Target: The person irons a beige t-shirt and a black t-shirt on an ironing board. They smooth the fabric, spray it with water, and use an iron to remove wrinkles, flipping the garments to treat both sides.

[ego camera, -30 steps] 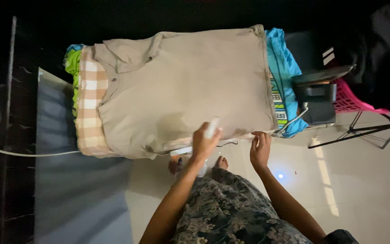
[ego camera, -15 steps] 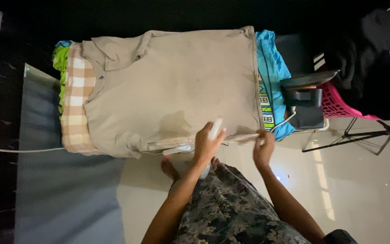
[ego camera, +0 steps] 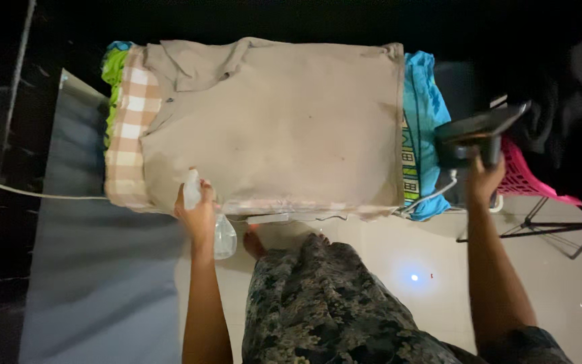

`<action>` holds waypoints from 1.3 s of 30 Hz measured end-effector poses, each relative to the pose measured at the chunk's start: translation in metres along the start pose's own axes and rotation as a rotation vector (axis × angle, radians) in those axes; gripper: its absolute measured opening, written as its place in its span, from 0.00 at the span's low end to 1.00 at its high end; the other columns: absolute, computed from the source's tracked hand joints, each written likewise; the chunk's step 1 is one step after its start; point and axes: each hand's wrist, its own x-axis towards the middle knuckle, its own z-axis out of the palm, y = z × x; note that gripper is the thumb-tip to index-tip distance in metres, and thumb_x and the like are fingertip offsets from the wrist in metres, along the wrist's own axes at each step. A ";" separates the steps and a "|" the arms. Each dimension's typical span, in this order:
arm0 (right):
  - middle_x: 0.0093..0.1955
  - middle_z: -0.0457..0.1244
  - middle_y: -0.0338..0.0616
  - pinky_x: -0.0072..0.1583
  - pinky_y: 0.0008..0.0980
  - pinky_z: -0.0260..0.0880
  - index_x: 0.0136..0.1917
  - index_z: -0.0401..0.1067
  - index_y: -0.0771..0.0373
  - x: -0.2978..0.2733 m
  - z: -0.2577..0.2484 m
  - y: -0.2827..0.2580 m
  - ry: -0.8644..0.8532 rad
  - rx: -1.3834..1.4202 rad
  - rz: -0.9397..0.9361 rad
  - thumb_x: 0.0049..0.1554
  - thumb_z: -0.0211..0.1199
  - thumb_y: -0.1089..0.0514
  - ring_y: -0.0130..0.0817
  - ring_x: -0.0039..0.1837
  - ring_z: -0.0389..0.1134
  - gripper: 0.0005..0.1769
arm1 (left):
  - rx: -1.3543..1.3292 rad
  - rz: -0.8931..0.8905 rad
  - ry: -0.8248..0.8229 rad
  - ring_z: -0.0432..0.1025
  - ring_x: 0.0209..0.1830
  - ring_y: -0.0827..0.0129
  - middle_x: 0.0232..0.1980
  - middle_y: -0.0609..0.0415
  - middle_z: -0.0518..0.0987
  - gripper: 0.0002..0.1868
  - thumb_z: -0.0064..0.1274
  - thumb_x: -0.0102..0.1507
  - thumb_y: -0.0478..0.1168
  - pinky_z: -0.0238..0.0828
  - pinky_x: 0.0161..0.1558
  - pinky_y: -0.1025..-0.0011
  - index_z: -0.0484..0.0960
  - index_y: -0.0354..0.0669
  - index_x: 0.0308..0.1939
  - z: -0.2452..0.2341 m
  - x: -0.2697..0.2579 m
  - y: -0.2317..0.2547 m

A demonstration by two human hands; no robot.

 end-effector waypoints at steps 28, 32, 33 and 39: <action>0.42 0.71 0.60 0.46 0.51 0.76 0.49 0.76 0.64 -0.129 0.362 -0.225 -0.666 -0.660 0.427 0.56 0.62 0.34 0.57 0.43 0.75 0.29 | -0.138 0.483 -0.127 0.71 0.53 0.65 0.55 0.49 0.78 0.26 0.65 0.66 0.31 0.71 0.59 0.67 0.73 0.31 0.66 -0.018 0.355 -0.082; 0.43 0.70 0.62 0.51 0.48 0.75 0.44 0.79 0.69 -0.102 0.382 -0.184 -0.543 -0.706 0.342 0.55 0.67 0.34 0.55 0.46 0.74 0.32 | -0.213 0.256 -0.227 0.71 0.48 0.64 0.50 0.50 0.75 0.35 0.66 0.61 0.32 0.72 0.53 0.65 0.68 0.35 0.70 -0.024 0.353 -0.079; 0.42 0.70 0.62 0.49 0.49 0.74 0.44 0.78 0.70 -0.092 0.387 -0.173 -0.498 -0.739 0.310 0.53 0.68 0.32 0.56 0.45 0.73 0.34 | -0.252 0.135 -0.257 0.71 0.45 0.64 0.47 0.51 0.74 0.38 0.66 0.59 0.32 0.72 0.50 0.65 0.67 0.36 0.72 -0.025 0.348 -0.077; 0.42 0.70 0.63 0.50 0.50 0.74 0.44 0.79 0.70 -0.082 0.360 -0.173 -0.581 -0.806 0.309 0.53 0.68 0.31 0.57 0.46 0.73 0.35 | 0.224 0.491 0.133 0.56 0.72 0.46 0.73 0.34 0.57 0.58 0.78 0.53 0.33 0.60 0.67 0.51 0.54 0.34 0.78 -0.034 0.274 -0.067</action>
